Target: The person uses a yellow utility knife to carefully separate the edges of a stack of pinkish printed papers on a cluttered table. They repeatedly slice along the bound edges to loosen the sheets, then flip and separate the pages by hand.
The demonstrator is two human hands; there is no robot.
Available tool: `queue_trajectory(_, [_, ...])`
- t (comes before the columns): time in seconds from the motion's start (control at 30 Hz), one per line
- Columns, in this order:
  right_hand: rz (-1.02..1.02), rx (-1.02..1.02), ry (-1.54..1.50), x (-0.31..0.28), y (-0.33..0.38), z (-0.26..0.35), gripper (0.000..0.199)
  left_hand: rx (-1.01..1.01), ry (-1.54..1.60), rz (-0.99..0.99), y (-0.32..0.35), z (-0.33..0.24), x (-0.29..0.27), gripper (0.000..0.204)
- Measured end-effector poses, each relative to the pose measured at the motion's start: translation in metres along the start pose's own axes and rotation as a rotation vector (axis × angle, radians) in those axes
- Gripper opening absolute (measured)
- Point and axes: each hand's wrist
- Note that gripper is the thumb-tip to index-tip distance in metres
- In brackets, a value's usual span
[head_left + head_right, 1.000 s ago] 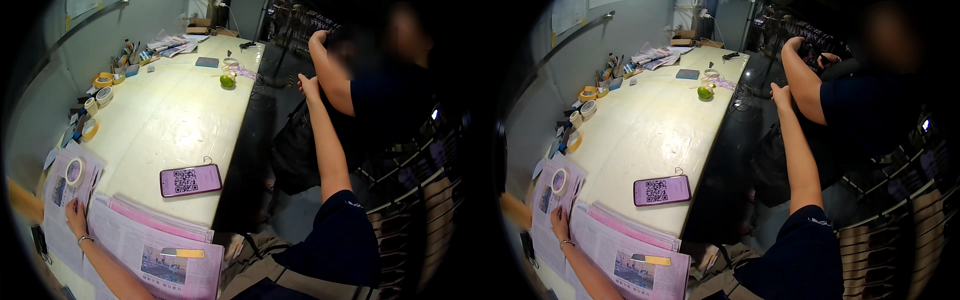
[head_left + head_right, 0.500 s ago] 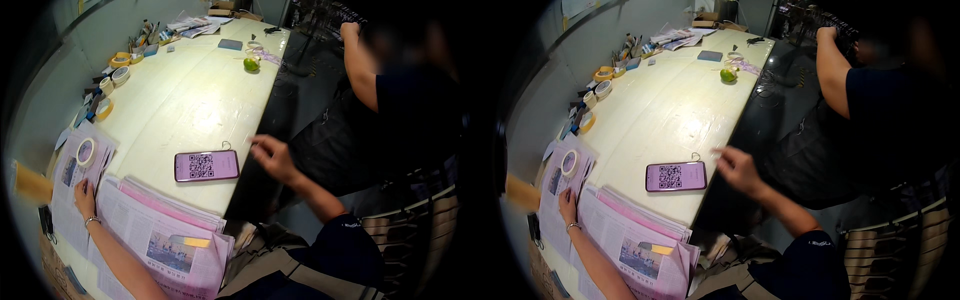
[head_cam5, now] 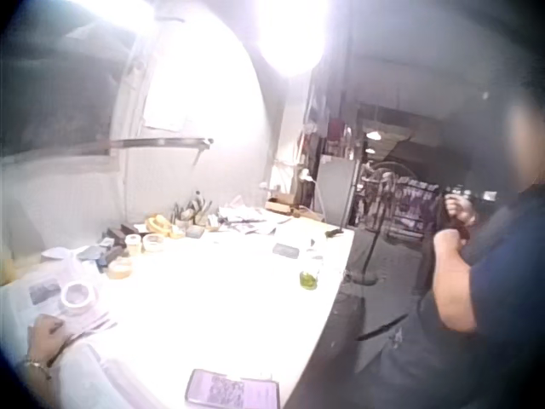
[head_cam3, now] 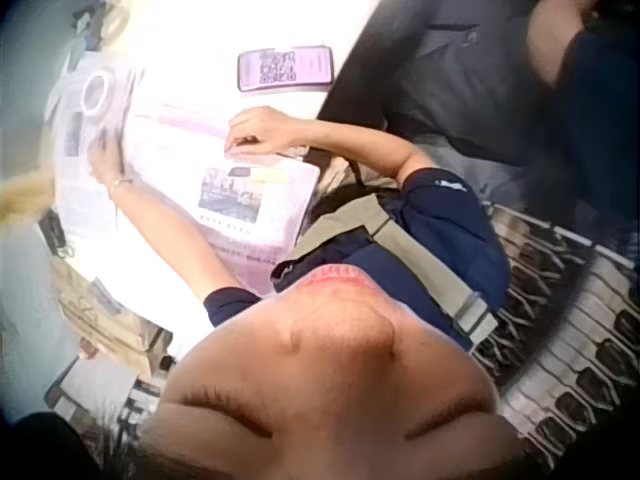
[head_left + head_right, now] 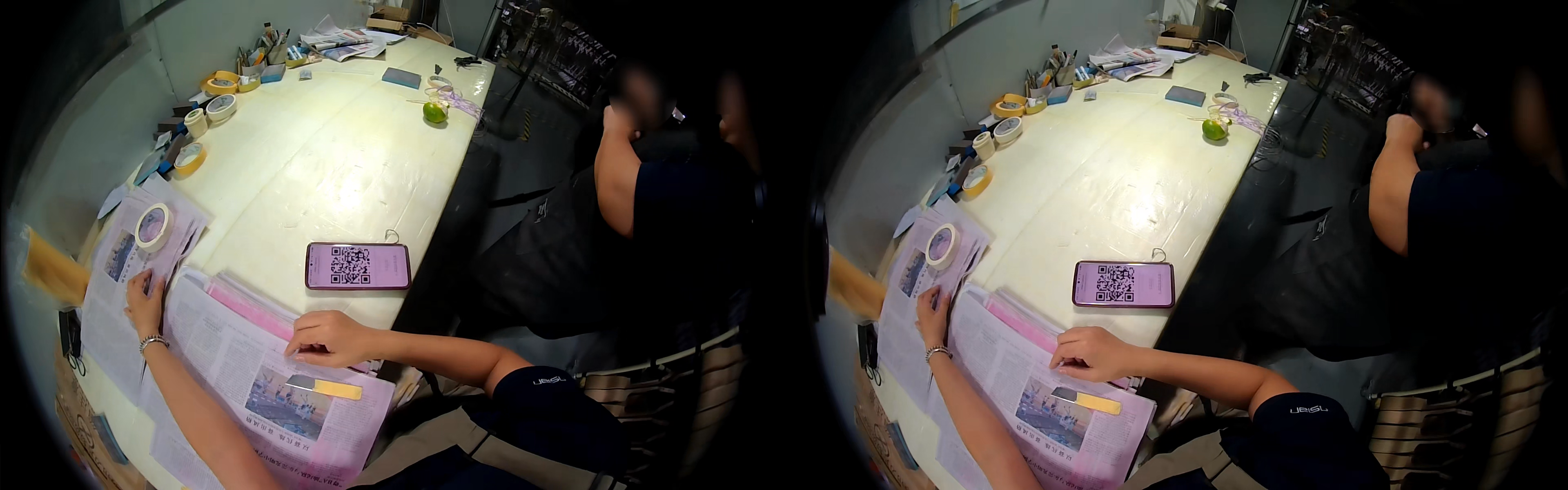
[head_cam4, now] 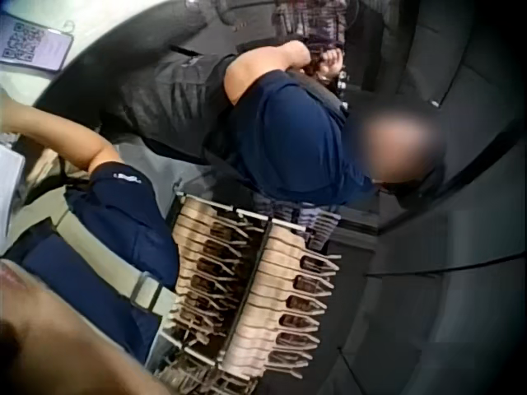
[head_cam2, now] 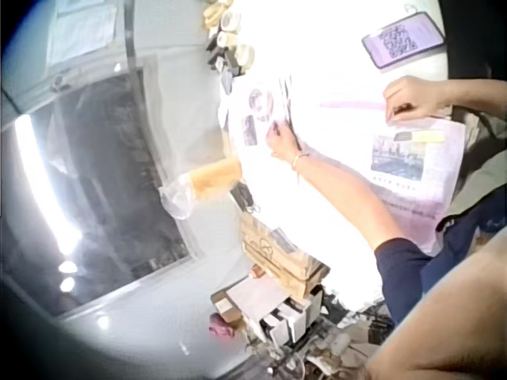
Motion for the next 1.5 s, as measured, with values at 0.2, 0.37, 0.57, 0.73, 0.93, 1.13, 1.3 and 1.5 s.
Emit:
queue_trajectory(0.2, [-0.011, 0.037, -0.052, 0.004, -0.001, -0.002, 0.006, 0.027, -0.054, 0.011, 0.007, -0.014, -0.005, 0.052])
queue_trajectory(0.37, [-0.02, 0.053, -0.068, 0.006, -0.002, -0.003, 0.006, 0.051, -0.062, 0.02, 0.005, -0.008, -0.005, 0.052])
queue_trajectory(0.57, [-0.026, 0.074, -0.073, 0.005, -0.002, 0.0, 0.005, 0.041, -0.07, 0.023, 0.003, -0.007, -0.002, 0.051])
queue_trajectory(0.73, [-0.025, 0.066, -0.086, 0.007, -0.002, -0.001, 0.006, 0.049, -0.051, 0.034, 0.008, -0.012, -0.007, 0.046])
queue_trajectory(0.93, [-0.039, 0.049, -0.063, 0.008, -0.001, -0.004, 0.006, 0.026, -0.065, 0.067, 0.003, -0.005, -0.004, 0.051])
queue_trajectory(1.13, [-0.033, 0.081, -0.073, 0.006, 0.0, -0.001, 0.006, 0.042, -0.045, 0.054, 0.001, -0.003, 0.005, 0.052])
queue_trajectory(1.3, [-0.027, 0.069, -0.092, 0.008, -0.003, -0.001, 0.006, 0.049, -0.053, 0.049, -0.001, 0.012, 0.004, 0.052])
queue_trajectory(1.5, [-0.034, 0.084, -0.114, 0.009, -0.002, -0.003, 0.005, 0.082, -0.061, 0.032, -0.005, 0.02, 0.01, 0.051])
Point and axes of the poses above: each hand's wrist, its own y-axis away from the middle knuckle, its own x-axis out of the palm, z = x × y, and after that the axes turned 11 degrees about x, right-handed
